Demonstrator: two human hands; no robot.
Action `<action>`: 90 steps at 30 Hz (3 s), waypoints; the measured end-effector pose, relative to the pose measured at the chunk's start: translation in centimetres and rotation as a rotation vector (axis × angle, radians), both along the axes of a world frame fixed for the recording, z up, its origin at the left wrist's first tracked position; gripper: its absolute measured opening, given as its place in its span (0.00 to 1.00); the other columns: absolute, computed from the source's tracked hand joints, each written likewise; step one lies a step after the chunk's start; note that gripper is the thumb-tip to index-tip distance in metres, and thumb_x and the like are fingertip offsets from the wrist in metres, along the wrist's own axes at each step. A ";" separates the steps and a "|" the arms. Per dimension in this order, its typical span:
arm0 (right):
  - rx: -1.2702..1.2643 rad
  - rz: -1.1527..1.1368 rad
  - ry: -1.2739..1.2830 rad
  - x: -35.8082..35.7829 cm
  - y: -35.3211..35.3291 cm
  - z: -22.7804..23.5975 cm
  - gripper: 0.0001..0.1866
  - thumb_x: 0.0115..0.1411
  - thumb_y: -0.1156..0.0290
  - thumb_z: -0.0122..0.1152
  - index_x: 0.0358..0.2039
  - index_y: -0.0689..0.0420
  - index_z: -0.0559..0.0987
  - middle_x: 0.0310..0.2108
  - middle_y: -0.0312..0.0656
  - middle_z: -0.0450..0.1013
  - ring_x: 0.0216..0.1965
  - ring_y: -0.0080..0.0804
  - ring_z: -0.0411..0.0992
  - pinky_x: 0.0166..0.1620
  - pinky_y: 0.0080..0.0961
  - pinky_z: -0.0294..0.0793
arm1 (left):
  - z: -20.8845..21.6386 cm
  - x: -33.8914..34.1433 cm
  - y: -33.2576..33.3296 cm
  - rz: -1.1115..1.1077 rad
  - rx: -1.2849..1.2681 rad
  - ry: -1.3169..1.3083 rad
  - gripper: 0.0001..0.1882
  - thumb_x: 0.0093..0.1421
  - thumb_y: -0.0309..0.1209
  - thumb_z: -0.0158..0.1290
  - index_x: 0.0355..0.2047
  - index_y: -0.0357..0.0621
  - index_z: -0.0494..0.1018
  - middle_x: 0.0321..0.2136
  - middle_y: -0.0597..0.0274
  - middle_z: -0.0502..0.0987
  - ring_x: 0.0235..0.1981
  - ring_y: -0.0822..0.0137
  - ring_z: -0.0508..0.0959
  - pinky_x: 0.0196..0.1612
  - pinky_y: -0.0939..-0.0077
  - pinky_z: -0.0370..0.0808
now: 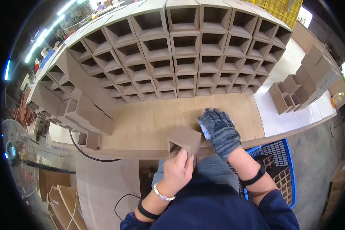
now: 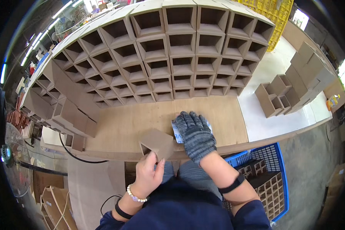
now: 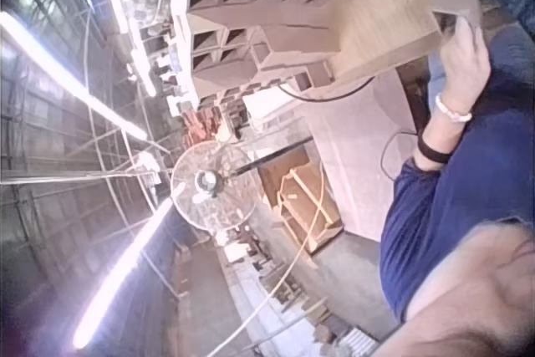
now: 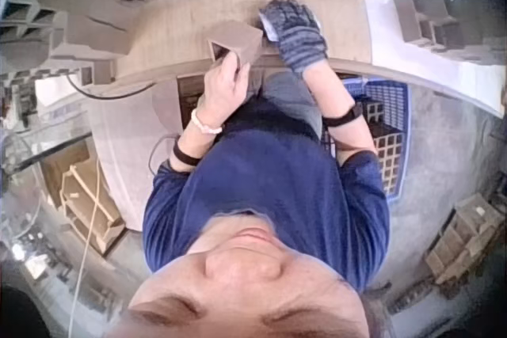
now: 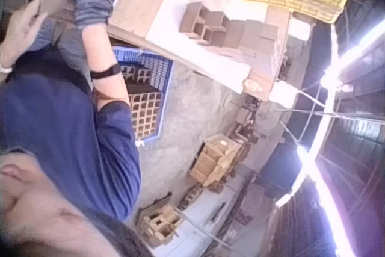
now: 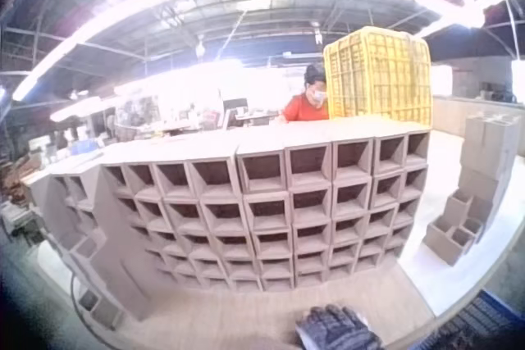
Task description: Sanding the edges of small wooden blocks and organizing them into a storage rack.
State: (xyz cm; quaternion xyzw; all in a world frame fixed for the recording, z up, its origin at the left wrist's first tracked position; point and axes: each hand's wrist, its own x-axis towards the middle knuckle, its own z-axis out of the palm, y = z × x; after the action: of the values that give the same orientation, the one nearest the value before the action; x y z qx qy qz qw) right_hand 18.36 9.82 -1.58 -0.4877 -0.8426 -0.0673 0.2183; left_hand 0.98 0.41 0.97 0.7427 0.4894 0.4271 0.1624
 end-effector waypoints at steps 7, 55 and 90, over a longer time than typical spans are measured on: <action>-0.103 0.453 0.201 -0.9 -5.5 5.6 0.20 0.55 0.65 0.50 0.49 0.50 0.74 0.48 0.44 0.71 0.53 0.42 0.67 0.60 0.45 0.57 | -0.2 0.2 0.3 -0.055 0.084 0.025 0.14 0.49 0.20 0.53 0.38 0.32 0.70 0.18 0.51 0.72 0.23 0.48 0.74 0.33 0.62 0.72; -0.396 0.160 -0.058 -3.0 -1.8 8.3 0.19 0.54 0.66 0.50 0.45 0.59 0.73 0.48 0.51 0.70 0.49 0.46 0.69 0.57 0.41 0.62 | -0.6 -0.6 0.7 0.033 -0.095 -0.174 0.06 0.52 0.22 0.54 0.26 0.37 0.66 0.18 0.51 0.71 0.20 0.50 0.74 0.23 0.65 0.69; -0.472 -0.079 -0.195 -3.8 0.3 7.1 0.23 0.55 0.67 0.49 0.52 0.53 0.71 0.52 0.48 0.69 0.53 0.44 0.67 0.57 0.45 0.61 | 0.2 -0.6 0.8 0.048 -0.215 -0.392 0.04 0.55 0.22 0.52 0.31 0.34 0.69 0.23 0.48 0.76 0.24 0.57 0.79 0.28 0.74 0.73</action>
State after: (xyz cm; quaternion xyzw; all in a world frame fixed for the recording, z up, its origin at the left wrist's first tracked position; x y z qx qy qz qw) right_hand 14.56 10.08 5.56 -0.5489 -0.8323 0.0761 0.0131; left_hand 0.41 1.21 1.18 0.6122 0.5088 0.5124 0.3222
